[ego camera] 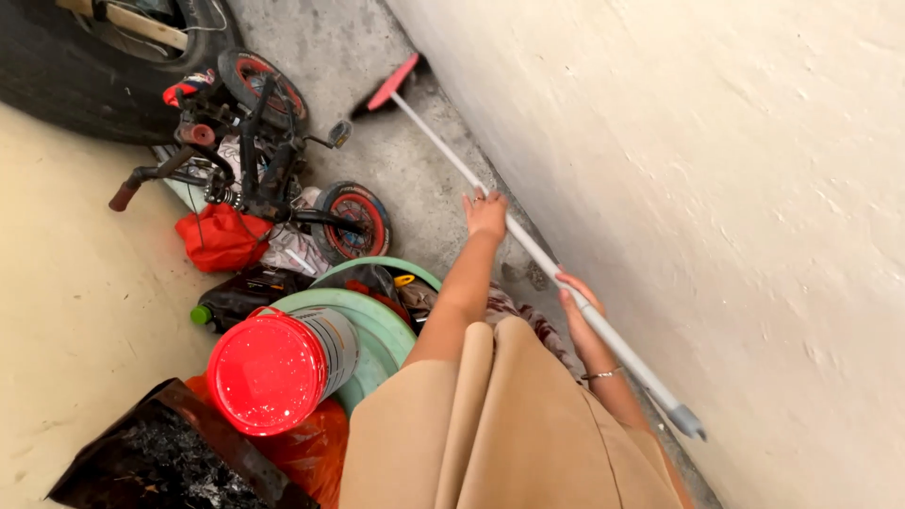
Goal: The person sweeps a concrete floor with a broom, navigating around a green bucket, wooden boards, a bicycle, and a wheelbarrow. They continue sweeping past a tire and orange poles to reach the area near a metal rack.
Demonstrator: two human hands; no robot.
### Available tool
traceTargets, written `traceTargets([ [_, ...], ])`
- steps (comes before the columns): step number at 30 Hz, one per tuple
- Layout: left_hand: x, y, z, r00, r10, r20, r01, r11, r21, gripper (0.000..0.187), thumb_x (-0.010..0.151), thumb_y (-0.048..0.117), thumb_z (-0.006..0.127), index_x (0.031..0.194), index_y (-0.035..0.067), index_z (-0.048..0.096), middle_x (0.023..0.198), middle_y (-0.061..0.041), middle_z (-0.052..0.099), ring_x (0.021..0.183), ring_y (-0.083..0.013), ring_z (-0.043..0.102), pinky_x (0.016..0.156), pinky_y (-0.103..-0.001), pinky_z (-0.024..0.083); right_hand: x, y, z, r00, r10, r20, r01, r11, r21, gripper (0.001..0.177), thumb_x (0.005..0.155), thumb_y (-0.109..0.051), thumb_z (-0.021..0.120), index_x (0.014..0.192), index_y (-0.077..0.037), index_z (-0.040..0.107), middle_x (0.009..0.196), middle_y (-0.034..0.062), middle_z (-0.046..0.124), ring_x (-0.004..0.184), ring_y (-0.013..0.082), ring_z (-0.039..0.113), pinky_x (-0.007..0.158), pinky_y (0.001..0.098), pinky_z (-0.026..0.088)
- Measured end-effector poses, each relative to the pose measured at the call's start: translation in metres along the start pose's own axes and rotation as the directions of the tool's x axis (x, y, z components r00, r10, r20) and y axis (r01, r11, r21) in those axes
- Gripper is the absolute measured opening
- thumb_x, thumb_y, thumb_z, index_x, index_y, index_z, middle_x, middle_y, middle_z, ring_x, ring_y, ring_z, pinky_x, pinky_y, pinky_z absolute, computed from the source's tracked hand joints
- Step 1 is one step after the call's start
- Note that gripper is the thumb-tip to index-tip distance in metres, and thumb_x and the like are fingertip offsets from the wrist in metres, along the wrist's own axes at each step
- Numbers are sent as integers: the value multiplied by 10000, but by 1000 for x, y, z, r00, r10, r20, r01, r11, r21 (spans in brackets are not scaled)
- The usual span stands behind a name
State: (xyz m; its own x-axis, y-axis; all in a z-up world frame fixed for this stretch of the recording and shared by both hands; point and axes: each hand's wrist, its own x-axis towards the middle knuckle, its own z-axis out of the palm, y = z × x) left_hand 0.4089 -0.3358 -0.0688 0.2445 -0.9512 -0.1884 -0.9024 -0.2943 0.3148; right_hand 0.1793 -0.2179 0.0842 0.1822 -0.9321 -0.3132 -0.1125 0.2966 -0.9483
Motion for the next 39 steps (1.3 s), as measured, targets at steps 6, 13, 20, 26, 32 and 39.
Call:
traceTargets([
  [6, -65, 74, -85, 929, 165, -331, -315, 822, -475, 195, 718, 141, 820, 876, 176, 712, 1062, -51, 731, 1369, -392, 509, 1259, -615, 205, -43, -117, -53, 896, -419, -150, 418, 908, -37, 326, 1068, -348, 668, 1004, -31, 705, 1173, 134, 738, 1252, 328, 679, 1229, 553, 461],
  [13, -65, 52, -37, 984, -98, -149, -9, 808, -589, 264, 885, 305, 779, 988, 114, 629, 1190, -111, 643, 1446, -427, 415, 1185, -670, 223, 2, -77, 0, 962, -265, -72, 242, 941, -236, 272, 1067, -173, 570, 939, 7, 729, 1109, 116, 762, 1239, 275, 683, 978, 426, 549],
  [20, -38, 33, -46, 960, -201, -193, 119, 922, -368, 505, 720, 70, 778, 1188, 199, 641, 1539, -50, 465, 1500, -399, 305, 1142, -626, 309, 26, -43, -5, 975, -214, 58, 218, 974, -62, 187, 1020, -194, 665, 1049, -13, 701, 1371, 139, 668, 1288, 256, 595, 1119, 400, 461],
  [26, -108, 123, -92, 834, -139, -534, -222, 801, -555, 353, 803, 130, 767, 1126, 146, 624, 1358, -85, 578, 1444, -428, 395, 1166, -563, 345, -13, -159, -55, 860, -493, 133, 506, 858, -94, 350, 1136, -272, 631, 946, 20, 671, 1108, 162, 735, 1214, 302, 697, 1223, 445, 499],
  [32, -98, 107, -67, 777, -146, -612, -235, 834, -498, 222, 868, 247, 783, 914, 104, 620, 987, -74, 635, 1117, -320, 584, 1038, -508, 399, -9, -155, -32, 857, -442, 264, 489, 859, -149, 308, 1091, -176, 578, 934, 60, 698, 1069, 178, 750, 1054, 321, 720, 863, 361, 554],
  [39, -96, 80, -108, 683, -68, -728, -390, 808, -441, 287, 865, 127, 730, 635, 97, 561, 676, -77, 591, 756, -297, 597, 777, -438, 459, 0, -173, -19, 773, -513, 373, 586, 803, -108, 310, 1128, -133, 545, 894, 22, 677, 993, 160, 757, 1194, 303, 738, 921, 337, 591],
])
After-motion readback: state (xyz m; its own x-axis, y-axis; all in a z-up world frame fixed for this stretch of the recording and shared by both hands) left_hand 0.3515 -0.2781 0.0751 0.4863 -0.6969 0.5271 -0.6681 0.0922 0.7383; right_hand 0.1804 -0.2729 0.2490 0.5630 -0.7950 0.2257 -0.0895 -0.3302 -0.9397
